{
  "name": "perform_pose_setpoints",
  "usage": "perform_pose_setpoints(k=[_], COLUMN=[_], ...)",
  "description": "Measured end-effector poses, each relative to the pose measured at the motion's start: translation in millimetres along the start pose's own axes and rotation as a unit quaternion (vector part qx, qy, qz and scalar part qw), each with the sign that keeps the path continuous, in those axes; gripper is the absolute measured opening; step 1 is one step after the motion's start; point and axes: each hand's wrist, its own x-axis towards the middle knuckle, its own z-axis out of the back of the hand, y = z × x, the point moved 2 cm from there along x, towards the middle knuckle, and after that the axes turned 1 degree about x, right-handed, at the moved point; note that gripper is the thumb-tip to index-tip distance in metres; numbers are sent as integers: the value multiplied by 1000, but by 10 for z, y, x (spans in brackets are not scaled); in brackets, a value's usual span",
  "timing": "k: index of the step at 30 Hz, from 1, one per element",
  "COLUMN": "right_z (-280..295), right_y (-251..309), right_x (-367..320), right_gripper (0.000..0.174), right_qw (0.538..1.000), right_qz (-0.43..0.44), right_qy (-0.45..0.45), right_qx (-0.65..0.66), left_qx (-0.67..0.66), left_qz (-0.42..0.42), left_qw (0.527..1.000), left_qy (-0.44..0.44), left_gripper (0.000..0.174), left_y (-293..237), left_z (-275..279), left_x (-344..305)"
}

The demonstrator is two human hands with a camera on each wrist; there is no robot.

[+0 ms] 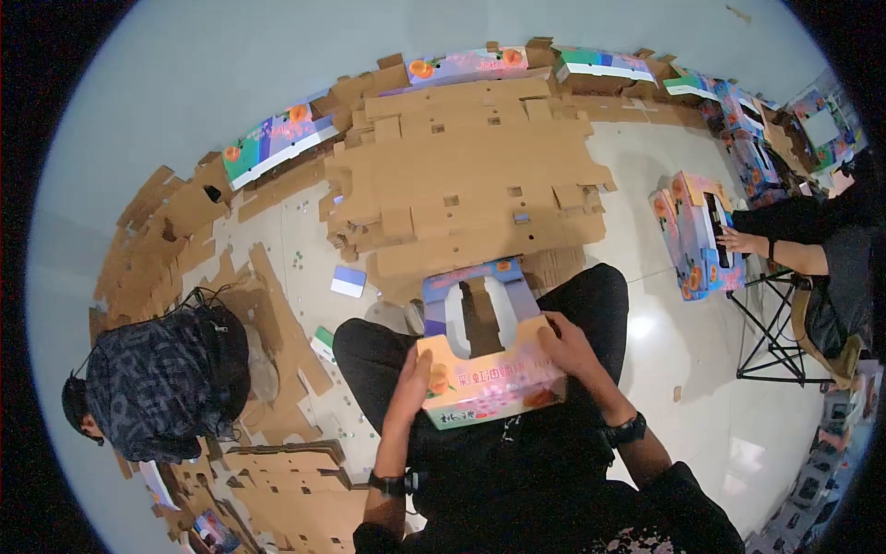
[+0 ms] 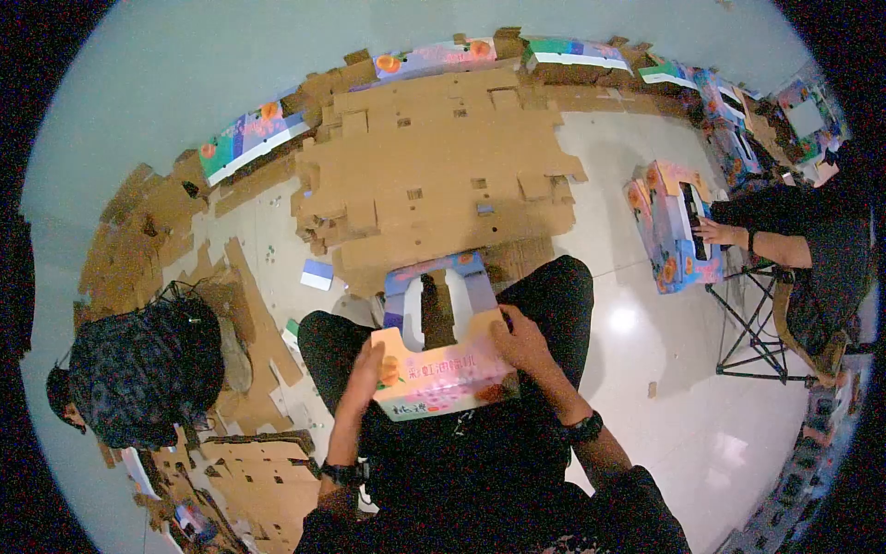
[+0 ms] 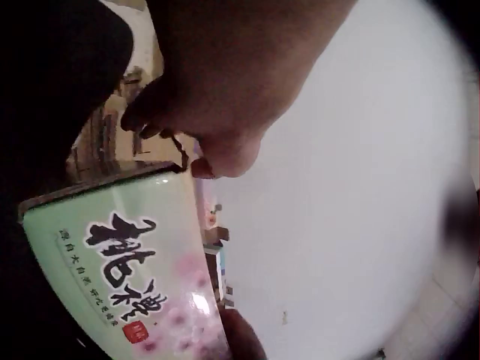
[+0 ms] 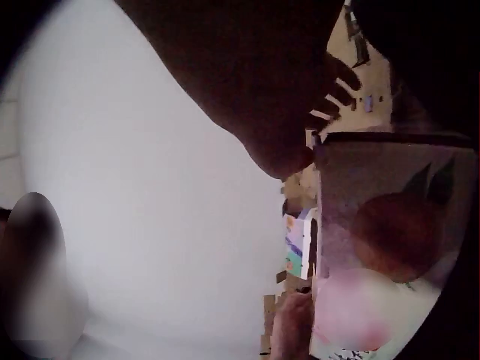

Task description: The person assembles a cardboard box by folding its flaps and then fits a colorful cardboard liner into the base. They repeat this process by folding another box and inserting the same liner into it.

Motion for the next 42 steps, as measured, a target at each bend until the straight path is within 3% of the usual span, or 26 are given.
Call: perform_pose_setpoints(k=[1, 4, 10, 13, 16, 19, 23, 25, 28, 31, 34, 37, 42], right_z=[-40, -91, -170, -206, -252, -303, -460, -337, -293, -302, -308, -362, -359], right_y=[-56, -64, -152, -274, -335, -433, -799, -514, -418, -447, -534, -629, -662], right_x=[-26, -204, -125, -44, 36, 78, 176, 25, -16, 39, 80, 91, 100], right_gripper=[49, 46, 39, 39, 38, 38, 35, 35, 36, 31, 32, 33, 34], right_qw=[995, 990, 975, 981, 967, 971, 977, 967, 967, 977, 982, 979, 980], right_qz=[-52, -19, 47, -3, -48, -22, -59, -87, -89, -37, -43, -17, -4], right_qy=[29, -21, -24, -5, 15, 5, -12, 11, 38, 25, 20, 17, 13], right_qx=[75, 137, 215, 192, 251, 239, 204, 240, 237, 207, 182, 204, 200], left_qx=[-26, -83, -114, -133, -134, -141, -150, -175, -152, -139, -110, -156, -141], left_qz=[20, 8, 15, 61, 112, 78, 57, 81, 48, 42, 45, 54, 26], left_qw=[999, 996, 990, 988, 983, 986, 987, 981, 987, 989, 993, 986, 989], left_qy=[-18, -38, -76, -57, -60, -53, -19, -26, -24, -15, -13, -30, -33], left_gripper=[50, 52, 53, 49, 46, 46, 48, 48, 42, 43, 44, 44, 43], left_y=[28, 117, 161, 200, 294, 386, 342, 547, 596, 388, 338, 266, 507], left_z=[-79, -131, -162, -118, -68, -36, -65, -43, -17, -39, -41, -99, -33], left_x=[-106, -146, -112, -61, 55, 143, 94, 140, 172, 117, 116, 69, 155])
